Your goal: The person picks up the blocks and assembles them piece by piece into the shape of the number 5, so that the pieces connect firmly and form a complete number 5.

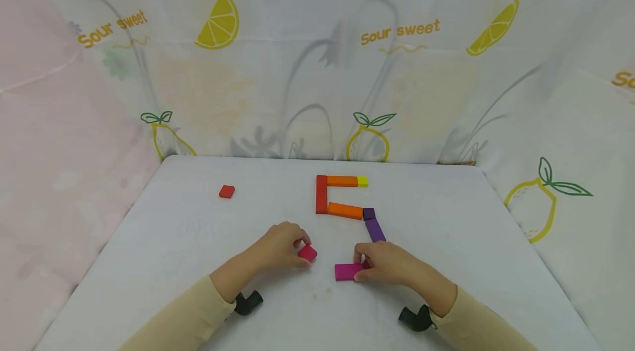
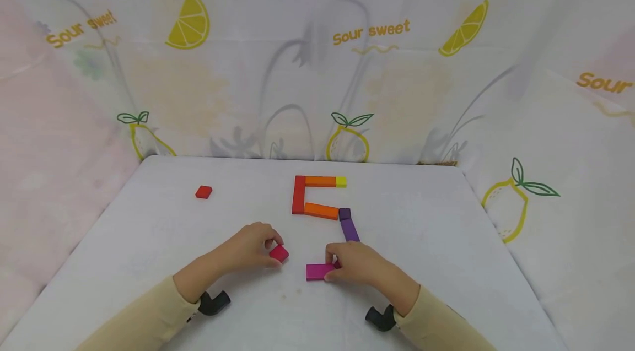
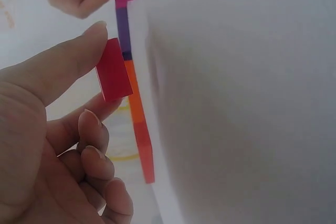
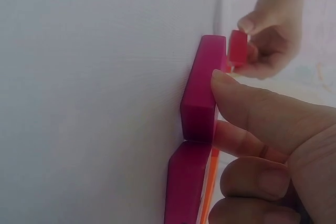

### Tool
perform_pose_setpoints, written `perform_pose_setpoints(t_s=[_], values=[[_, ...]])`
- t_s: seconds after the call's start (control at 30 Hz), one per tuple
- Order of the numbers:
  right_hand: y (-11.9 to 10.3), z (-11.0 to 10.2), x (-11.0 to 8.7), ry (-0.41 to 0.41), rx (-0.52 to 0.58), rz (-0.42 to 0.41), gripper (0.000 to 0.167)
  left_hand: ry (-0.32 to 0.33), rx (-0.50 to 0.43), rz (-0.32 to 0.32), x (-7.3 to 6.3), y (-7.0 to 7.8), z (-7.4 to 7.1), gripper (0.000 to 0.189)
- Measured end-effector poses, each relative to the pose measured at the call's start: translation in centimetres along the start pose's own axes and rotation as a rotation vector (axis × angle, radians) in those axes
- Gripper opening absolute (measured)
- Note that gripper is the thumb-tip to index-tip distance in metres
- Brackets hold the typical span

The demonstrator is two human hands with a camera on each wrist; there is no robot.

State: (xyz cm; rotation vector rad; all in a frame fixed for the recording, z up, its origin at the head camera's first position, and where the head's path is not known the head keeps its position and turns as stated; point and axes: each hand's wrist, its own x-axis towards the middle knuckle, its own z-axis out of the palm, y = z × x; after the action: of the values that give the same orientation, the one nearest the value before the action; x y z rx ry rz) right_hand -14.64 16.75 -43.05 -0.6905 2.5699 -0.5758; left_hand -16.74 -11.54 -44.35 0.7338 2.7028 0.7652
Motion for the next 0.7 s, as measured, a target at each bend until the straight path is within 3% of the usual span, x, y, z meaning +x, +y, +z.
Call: perform_pose_setpoints(t_s=[0.27,0.7], values=[[-0.2,0.0,0.0,-0.004,0.004,0.007,0.023,-0.037,0.045,0.048,-0.1,1.4,0.9,0.037],[0.2,0.0,0.4,-0.006,-0.008,0.016,0.023,-0.046,0.145,0.068,0.6,2.2,2.1,0.034]])
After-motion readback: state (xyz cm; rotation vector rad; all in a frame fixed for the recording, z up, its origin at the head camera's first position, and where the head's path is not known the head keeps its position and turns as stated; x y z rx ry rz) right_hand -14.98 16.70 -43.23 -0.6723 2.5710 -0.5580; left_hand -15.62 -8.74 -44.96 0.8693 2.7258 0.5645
